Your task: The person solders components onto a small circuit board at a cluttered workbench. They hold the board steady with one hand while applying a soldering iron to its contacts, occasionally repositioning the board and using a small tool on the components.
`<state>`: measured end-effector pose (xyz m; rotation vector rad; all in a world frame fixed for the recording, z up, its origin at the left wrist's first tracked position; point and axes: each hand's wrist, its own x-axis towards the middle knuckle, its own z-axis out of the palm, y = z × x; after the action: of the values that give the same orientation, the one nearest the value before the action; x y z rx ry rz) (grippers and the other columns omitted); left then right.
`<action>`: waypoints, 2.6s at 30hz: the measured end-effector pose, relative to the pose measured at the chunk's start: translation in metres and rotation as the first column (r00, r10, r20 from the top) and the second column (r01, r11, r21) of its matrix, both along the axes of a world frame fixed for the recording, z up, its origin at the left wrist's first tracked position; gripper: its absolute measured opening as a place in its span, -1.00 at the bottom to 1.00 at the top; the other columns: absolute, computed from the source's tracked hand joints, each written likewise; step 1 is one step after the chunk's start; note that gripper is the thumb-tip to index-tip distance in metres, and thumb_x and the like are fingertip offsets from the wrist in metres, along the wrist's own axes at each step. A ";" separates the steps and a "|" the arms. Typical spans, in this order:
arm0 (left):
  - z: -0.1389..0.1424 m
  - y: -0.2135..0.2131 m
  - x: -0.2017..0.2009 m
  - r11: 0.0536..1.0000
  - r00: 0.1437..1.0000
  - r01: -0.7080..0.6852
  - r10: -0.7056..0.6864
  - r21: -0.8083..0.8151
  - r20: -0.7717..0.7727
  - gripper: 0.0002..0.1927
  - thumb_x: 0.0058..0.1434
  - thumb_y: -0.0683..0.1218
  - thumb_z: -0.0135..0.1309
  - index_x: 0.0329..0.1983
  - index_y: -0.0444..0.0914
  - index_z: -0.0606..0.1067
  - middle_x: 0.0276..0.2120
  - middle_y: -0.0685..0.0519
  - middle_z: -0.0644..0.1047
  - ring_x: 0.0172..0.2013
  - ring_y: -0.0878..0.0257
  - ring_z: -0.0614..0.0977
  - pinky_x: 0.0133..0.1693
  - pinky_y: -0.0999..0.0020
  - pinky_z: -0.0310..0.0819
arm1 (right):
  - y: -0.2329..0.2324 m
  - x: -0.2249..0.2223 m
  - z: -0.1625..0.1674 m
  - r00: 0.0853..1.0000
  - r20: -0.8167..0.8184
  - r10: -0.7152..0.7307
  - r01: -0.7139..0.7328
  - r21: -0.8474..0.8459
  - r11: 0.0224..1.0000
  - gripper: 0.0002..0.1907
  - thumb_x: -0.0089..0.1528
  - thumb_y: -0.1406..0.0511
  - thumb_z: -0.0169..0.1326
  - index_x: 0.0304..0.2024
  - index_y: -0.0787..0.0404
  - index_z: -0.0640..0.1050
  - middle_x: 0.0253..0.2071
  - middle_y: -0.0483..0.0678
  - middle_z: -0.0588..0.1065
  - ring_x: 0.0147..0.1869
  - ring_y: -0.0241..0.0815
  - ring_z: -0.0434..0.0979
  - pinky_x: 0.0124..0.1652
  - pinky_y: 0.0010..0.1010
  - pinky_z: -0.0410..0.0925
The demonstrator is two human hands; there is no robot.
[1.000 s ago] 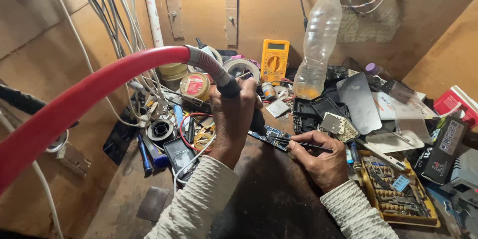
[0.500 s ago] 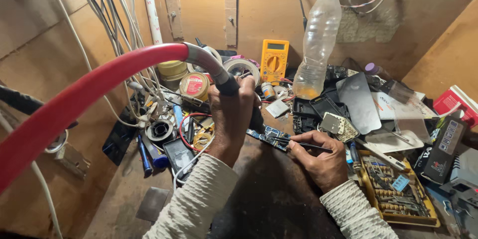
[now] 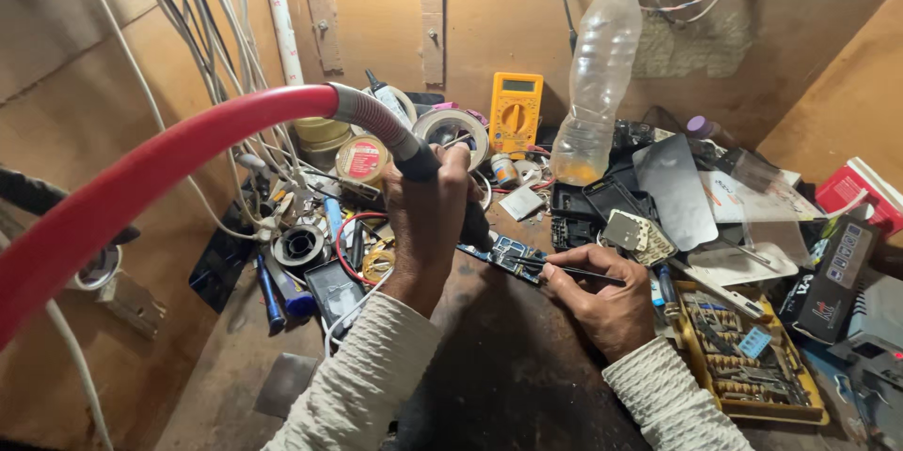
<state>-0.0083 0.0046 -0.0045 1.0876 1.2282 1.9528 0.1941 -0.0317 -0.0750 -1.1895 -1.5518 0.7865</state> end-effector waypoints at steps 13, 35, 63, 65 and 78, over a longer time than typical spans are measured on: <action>-0.001 0.002 0.002 0.999 0.999 0.037 -0.037 0.031 0.024 -0.74 0.15 -0.18 0.09 -0.66 -0.30 0.46 -0.75 0.06 0.51 -0.70 0.31 0.56 -0.55 0.39 0.46 | 0.001 0.001 0.000 0.998 0.060 -0.024 0.022 0.039 0.999 -0.89 0.12 0.39 0.29 -0.30 0.31 0.69 -0.41 -0.06 0.68 -0.35 -0.35 0.69 -0.31 -0.55 0.50; 0.002 -0.004 0.000 0.999 0.999 0.034 -0.034 0.007 0.030 -0.72 0.15 -0.17 0.08 -0.68 -0.28 0.45 -0.74 0.06 0.50 -0.70 0.31 0.54 -0.56 0.36 0.42 | -0.001 -0.002 0.001 0.997 0.079 0.002 -0.003 0.019 1.000 -0.87 0.15 0.38 0.28 -0.26 0.29 0.72 -0.40 -0.09 0.69 -0.34 -0.39 0.66 -0.30 -0.59 0.48; -0.003 -0.002 0.001 0.998 1.000 -0.007 0.006 0.058 0.005 -0.72 0.17 -0.17 0.12 -0.65 -0.29 0.44 -0.73 0.08 0.50 -0.69 0.34 0.54 -0.55 0.38 0.43 | -0.001 -0.003 0.002 0.999 0.042 0.025 -0.024 -0.026 0.999 -0.86 0.17 0.39 0.27 -0.22 0.30 0.72 -0.39 -0.06 0.69 -0.34 -0.39 0.66 -0.29 -0.59 0.48; -0.005 -0.001 0.001 0.999 1.000 0.008 -0.009 0.049 0.008 -0.72 0.17 -0.17 0.11 -0.66 -0.28 0.46 -0.73 0.09 0.51 -0.69 0.35 0.55 -0.55 0.40 0.44 | -0.001 -0.003 0.003 1.000 -0.022 0.005 -0.006 -0.045 0.999 -0.85 0.17 0.39 0.27 -0.22 0.31 0.71 -0.37 -0.06 0.68 -0.35 -0.38 0.66 -0.30 -0.58 0.49; -0.004 -0.001 -0.001 1.000 0.998 0.025 -0.024 -0.015 0.064 -0.74 0.14 -0.15 0.10 -0.66 -0.27 0.46 -0.75 0.07 0.51 -0.71 0.32 0.55 -0.56 0.39 0.46 | -0.001 -0.003 0.001 1.000 -0.018 -0.021 0.021 -0.004 1.000 -0.85 0.16 0.39 0.27 -0.22 0.32 0.71 -0.37 -0.06 0.66 -0.35 -0.39 0.64 -0.32 -0.58 0.48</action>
<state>-0.0091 0.0033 -0.0082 1.0195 1.1894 1.9411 0.1907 -0.0332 -0.0740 -1.1966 -1.5220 0.7848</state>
